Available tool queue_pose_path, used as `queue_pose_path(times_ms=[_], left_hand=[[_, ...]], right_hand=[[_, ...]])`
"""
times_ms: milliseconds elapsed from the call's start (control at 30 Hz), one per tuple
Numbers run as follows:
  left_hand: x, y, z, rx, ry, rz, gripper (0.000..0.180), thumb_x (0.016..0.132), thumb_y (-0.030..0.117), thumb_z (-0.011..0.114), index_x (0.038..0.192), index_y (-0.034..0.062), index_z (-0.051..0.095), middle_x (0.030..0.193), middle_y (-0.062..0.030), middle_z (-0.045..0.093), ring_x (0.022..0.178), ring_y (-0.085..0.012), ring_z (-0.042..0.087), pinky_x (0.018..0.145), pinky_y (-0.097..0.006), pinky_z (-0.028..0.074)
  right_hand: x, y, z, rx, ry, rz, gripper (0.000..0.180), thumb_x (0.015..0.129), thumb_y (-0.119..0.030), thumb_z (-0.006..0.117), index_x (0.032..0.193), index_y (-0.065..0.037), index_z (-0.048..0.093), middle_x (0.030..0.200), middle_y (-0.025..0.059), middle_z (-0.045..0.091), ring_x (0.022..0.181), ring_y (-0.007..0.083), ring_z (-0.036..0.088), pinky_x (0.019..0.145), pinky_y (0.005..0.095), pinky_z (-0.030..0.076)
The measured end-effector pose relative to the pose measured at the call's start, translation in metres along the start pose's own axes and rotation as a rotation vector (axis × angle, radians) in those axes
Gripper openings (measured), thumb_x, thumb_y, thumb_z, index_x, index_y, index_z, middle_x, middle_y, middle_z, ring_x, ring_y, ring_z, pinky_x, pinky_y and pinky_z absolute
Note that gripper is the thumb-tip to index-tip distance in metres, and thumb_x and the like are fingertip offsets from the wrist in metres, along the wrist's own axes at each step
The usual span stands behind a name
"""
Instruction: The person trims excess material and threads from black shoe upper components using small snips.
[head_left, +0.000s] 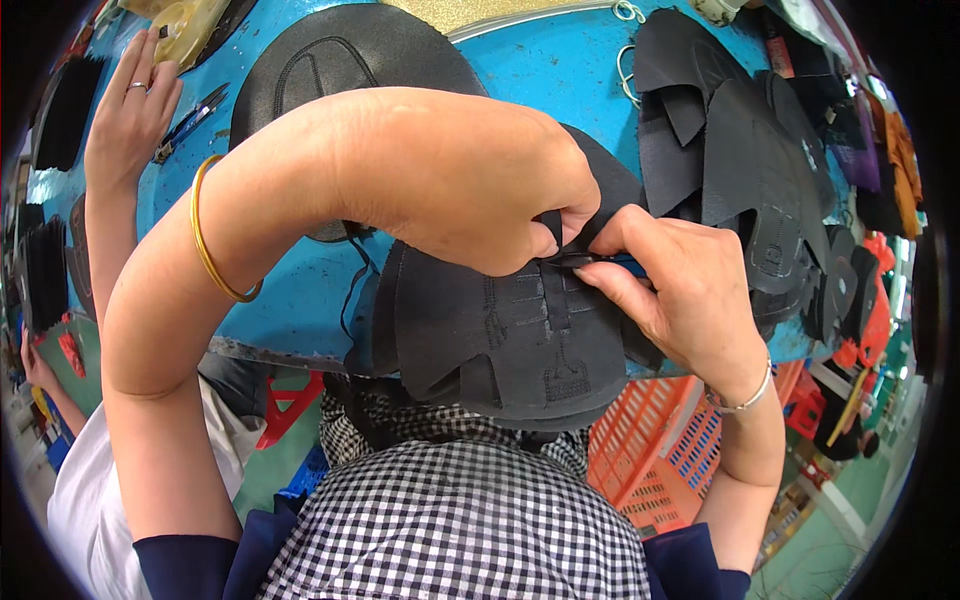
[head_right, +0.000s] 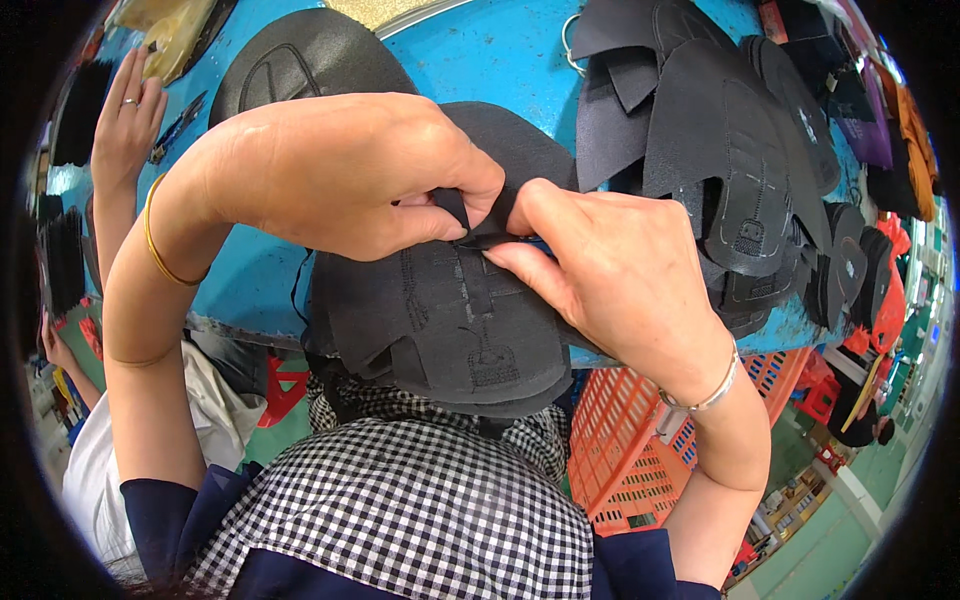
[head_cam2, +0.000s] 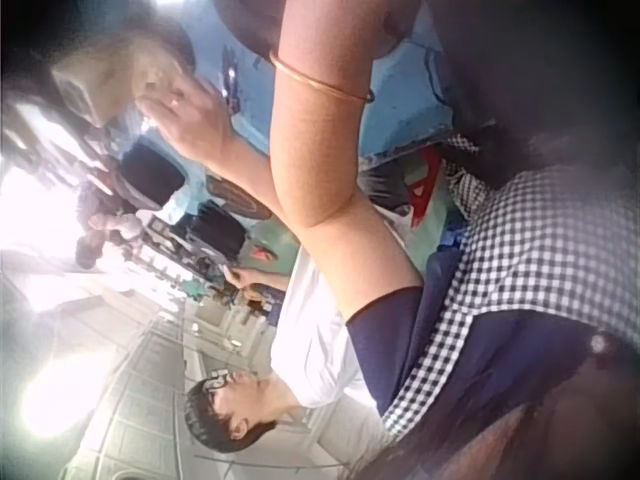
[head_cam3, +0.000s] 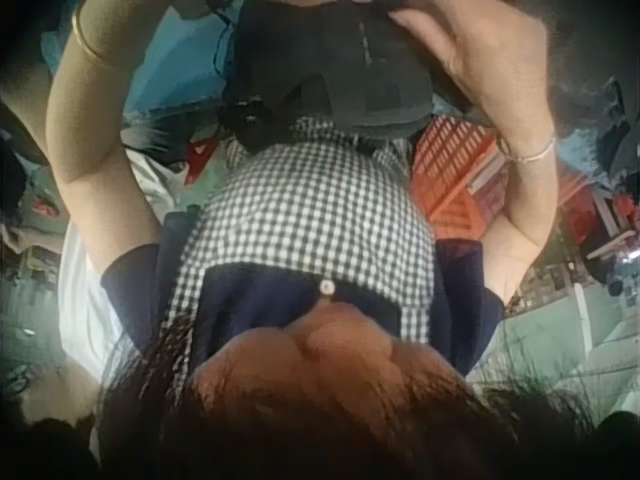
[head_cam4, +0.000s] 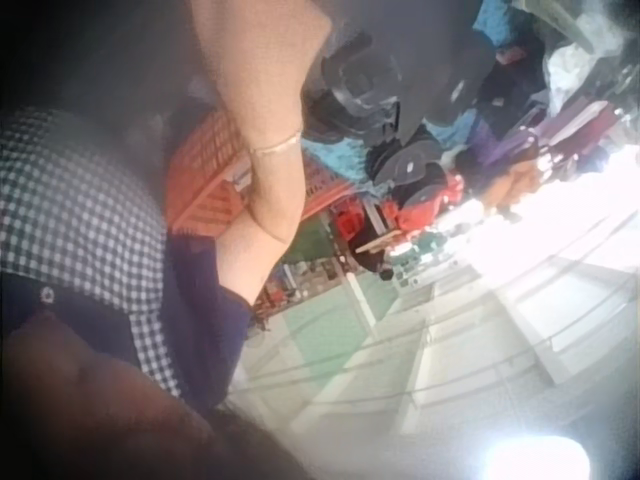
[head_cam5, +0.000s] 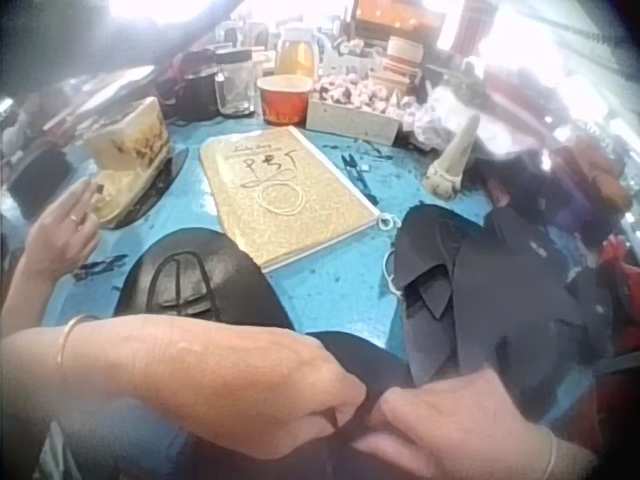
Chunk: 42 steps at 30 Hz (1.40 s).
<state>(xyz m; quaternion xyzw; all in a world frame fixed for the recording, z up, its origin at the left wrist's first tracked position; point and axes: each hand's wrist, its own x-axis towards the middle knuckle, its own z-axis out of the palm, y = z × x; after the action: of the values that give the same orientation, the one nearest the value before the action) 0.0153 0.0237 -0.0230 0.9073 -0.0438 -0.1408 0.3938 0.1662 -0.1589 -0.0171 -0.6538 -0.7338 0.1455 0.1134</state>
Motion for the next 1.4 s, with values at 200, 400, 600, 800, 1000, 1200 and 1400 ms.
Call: queue_pose_path(times_ms=[200,400,600,800,1000,1200,1400], left_hand=[[-0.006,-0.013,-0.003,-0.150,0.012,0.019,0.012,0.087,0.010,0.063,0.095,0.0021,0.063,0.076,-0.0098,0.063,0.066,-0.0219,0.062,0.066,-0.034,0.051],[-0.005,-0.012,-0.004,-0.220,0.139,0.034,0.012,0.087,0.010,0.066,0.093,0.0001,0.065,0.077,-0.0049,0.063,0.071,-0.0110,0.058,0.070,-0.027,0.050],[-0.023,0.001,-0.028,-0.675,0.526,-0.057,0.015,0.094,0.008,0.068,0.105,-0.0011,0.071,0.081,-0.0033,0.071,0.067,-0.0042,0.062,0.057,-0.016,0.046],[-0.048,0.006,-0.032,-0.563,0.614,-0.121,0.018,0.095,0.017,0.065,0.106,0.0039,0.060,0.075,-0.0028,0.067,0.071,-0.0032,0.062,0.062,-0.016,0.046],[-0.037,0.007,-0.024,-0.698,0.457,-0.163,0.011,0.090,0.009,0.071,0.090,0.0038,0.061,0.075,-0.0018,0.067,0.064,-0.0045,0.063,0.062,-0.017,0.049],[-0.024,0.020,-0.025,-0.609,0.393,-0.141,0.010,0.078,0.003,0.081,0.080,0.0006,0.071,0.075,0.0004,0.066,0.070,-0.0040,0.059,0.064,-0.019,0.048],[-0.015,0.019,-0.015,-0.467,0.305,-0.039,0.010,0.077,0.004,0.081,0.080,0.0008,0.072,0.077,-0.0029,0.070,0.070,-0.0085,0.063,0.068,-0.022,0.050]], right_hand=[[-0.016,-0.025,-0.002,-0.035,0.069,-0.110,0.026,0.078,-0.019,0.071,0.100,-0.007,0.062,0.096,0.0069,0.068,0.062,0.0178,0.059,0.055,0.0293,0.048],[-0.018,-0.075,0.037,-0.410,0.009,-0.092,0.031,0.082,-0.014,0.060,0.109,0.002,0.065,0.114,0.0236,0.069,0.048,0.0076,0.053,0.042,0.0229,0.042],[-0.011,-0.048,0.023,0.084,0.193,0.041,0.027,0.077,-0.013,0.071,0.097,0.000,0.060,0.089,0.0127,0.071,0.051,0.0155,0.061,0.047,0.0278,0.048],[-0.075,0.003,0.007,1.597,0.956,0.808,0.035,0.099,-0.026,0.059,0.122,0.000,0.060,0.115,0.0068,0.067,0.108,0.0187,0.065,0.095,0.0366,0.052],[-0.117,0.023,-0.006,1.693,1.064,0.651,0.035,0.101,-0.026,0.055,0.128,-0.005,0.060,0.128,0.0088,0.064,0.115,0.0223,0.063,0.100,0.0371,0.051],[-0.129,0.070,-0.013,1.575,1.100,0.569,0.035,0.101,-0.025,0.054,0.129,-0.005,0.060,0.128,0.0087,0.065,0.115,0.0222,0.063,0.100,0.0372,0.051],[-0.187,0.105,-0.018,1.530,1.094,0.439,0.037,0.103,-0.025,0.050,0.132,-0.004,0.058,0.132,0.0101,0.063,0.118,0.0214,0.061,0.101,0.0372,0.050]])
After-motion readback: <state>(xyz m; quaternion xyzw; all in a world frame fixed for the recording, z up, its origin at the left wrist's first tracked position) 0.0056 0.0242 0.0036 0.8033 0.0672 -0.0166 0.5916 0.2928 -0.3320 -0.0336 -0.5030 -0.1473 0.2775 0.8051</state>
